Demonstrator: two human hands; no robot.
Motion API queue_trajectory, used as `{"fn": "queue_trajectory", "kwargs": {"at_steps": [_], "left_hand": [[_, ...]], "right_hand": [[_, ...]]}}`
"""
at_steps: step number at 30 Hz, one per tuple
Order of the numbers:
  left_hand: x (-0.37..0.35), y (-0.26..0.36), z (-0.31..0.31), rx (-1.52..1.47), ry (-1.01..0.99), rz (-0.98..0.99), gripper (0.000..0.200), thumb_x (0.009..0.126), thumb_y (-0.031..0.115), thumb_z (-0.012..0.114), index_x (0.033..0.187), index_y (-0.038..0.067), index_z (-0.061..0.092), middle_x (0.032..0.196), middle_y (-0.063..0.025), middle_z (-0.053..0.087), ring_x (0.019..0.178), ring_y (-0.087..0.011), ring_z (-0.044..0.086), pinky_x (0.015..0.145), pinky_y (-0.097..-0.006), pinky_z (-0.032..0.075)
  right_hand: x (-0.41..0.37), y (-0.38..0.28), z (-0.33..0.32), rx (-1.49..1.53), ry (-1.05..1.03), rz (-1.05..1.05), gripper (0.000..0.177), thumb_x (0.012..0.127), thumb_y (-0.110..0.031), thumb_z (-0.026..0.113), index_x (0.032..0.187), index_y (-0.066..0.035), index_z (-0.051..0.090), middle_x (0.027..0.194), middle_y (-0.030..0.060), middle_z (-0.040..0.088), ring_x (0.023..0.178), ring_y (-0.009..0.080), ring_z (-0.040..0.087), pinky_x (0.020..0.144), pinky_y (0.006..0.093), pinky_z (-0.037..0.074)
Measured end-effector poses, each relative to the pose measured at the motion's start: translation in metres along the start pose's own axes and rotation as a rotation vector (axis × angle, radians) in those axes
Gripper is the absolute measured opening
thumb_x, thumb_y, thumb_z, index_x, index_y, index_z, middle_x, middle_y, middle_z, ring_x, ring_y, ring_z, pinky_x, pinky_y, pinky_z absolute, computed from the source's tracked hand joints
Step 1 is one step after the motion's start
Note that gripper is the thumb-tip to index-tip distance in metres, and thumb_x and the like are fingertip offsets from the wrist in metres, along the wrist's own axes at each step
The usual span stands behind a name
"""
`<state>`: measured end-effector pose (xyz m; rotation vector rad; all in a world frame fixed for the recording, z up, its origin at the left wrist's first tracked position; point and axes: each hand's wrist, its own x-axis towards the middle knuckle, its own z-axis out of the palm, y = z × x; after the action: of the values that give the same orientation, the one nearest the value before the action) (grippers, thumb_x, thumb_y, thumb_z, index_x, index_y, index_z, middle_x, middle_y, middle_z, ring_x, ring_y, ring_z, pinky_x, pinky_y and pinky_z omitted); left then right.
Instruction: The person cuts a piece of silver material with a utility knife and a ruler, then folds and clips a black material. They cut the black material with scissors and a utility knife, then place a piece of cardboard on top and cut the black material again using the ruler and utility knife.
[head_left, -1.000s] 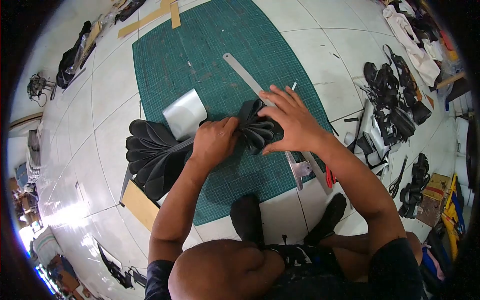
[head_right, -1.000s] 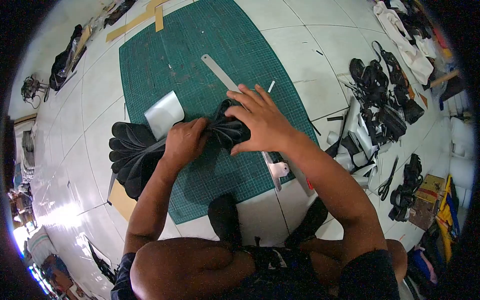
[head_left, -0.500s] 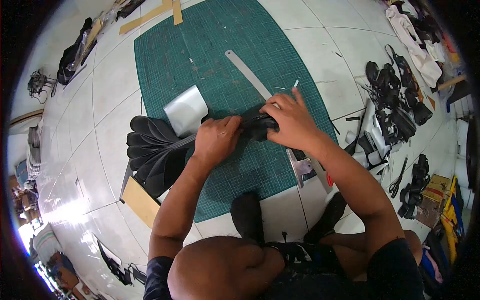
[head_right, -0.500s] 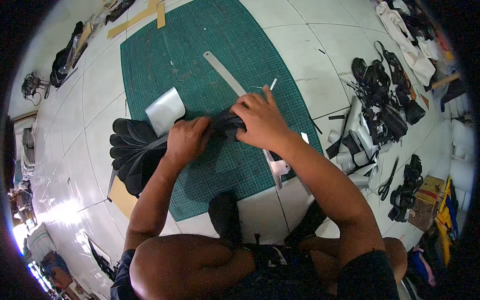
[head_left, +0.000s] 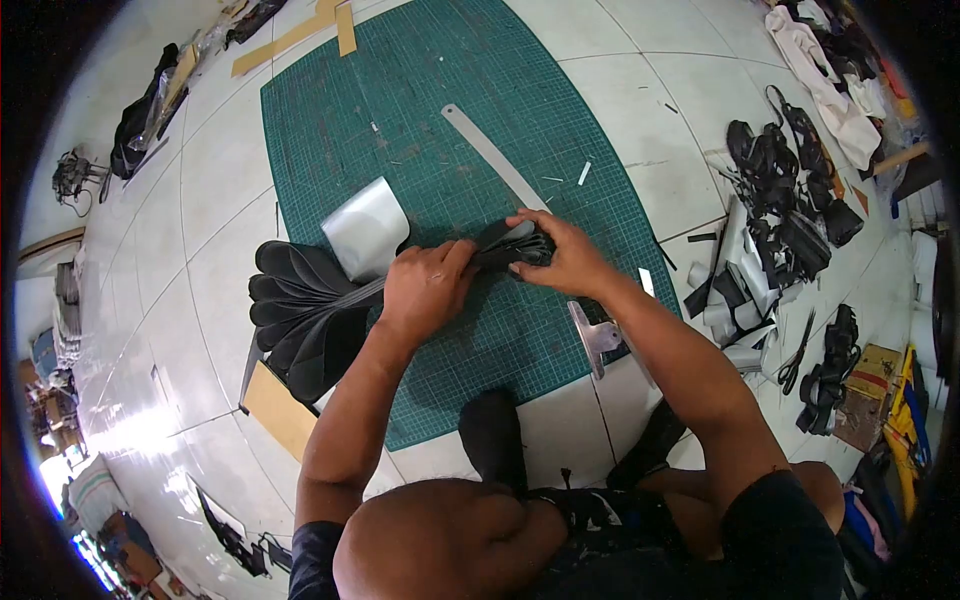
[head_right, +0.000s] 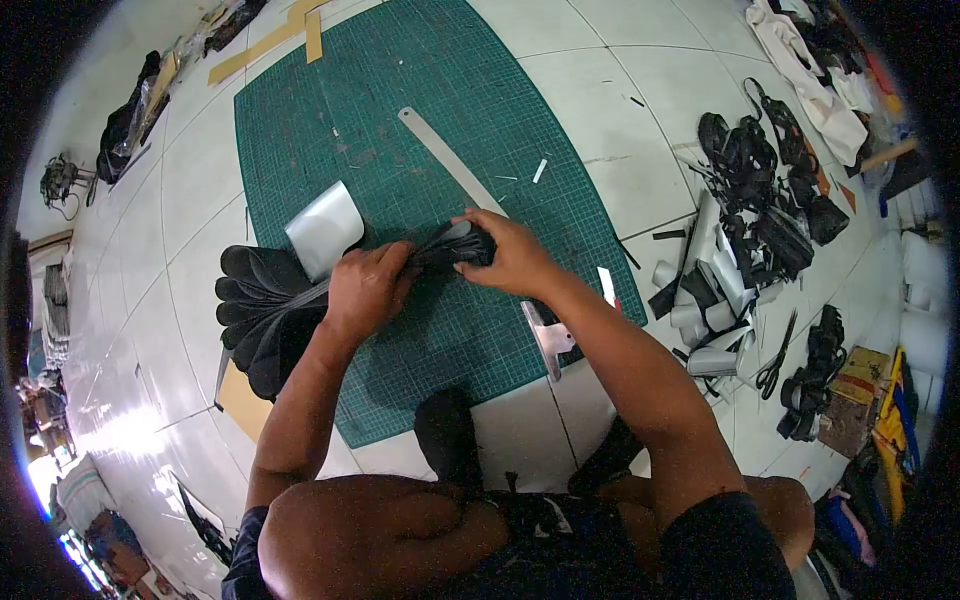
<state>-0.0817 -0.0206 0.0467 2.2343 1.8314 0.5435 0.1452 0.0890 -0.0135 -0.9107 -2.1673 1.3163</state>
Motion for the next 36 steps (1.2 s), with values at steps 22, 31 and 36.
{"fn": "queue_trajectory", "kwargs": {"at_steps": [22, 31, 36], "left_hand": [[-0.029, -0.026, -0.038, 0.136, -0.115, -0.105, 0.029, 0.084, 0.019, 0.076, 0.106, 0.008, 0.061, 0.097, -0.0120, 0.068, 0.090, -0.0345, 0.068, 0.079, -0.0468, 0.052], [-0.109, -0.083, -0.097, 0.291, -0.127, -0.228, 0.027, 0.085, 0.014, 0.071, 0.109, 0.006, 0.062, 0.101, -0.0145, 0.067, 0.098, -0.0367, 0.065, 0.091, -0.0466, 0.049], [-0.143, -0.091, -0.109, 0.269, -0.175, -0.405, 0.033, 0.089, 0.013, 0.070, 0.119, 0.004, 0.062, 0.118, -0.0194, 0.067, 0.114, -0.0409, 0.061, 0.100, -0.0491, 0.048]], "right_hand": [[-0.010, 0.005, 0.016, 0.031, 0.064, 0.146, 0.037, 0.090, -0.021, 0.078, 0.112, 0.004, 0.062, 0.099, 0.0161, 0.072, 0.087, 0.0219, 0.071, 0.076, 0.0345, 0.055], [-0.009, 0.003, 0.014, -0.048, 0.043, 0.163, 0.037, 0.091, -0.023, 0.077, 0.111, 0.004, 0.062, 0.096, 0.0163, 0.072, 0.087, 0.0255, 0.072, 0.077, 0.0358, 0.056], [-0.008, 0.001, 0.013, -0.047, 0.044, 0.169, 0.035, 0.090, -0.023, 0.077, 0.110, 0.003, 0.063, 0.096, 0.0168, 0.072, 0.087, 0.0270, 0.072, 0.077, 0.0366, 0.055]]}}
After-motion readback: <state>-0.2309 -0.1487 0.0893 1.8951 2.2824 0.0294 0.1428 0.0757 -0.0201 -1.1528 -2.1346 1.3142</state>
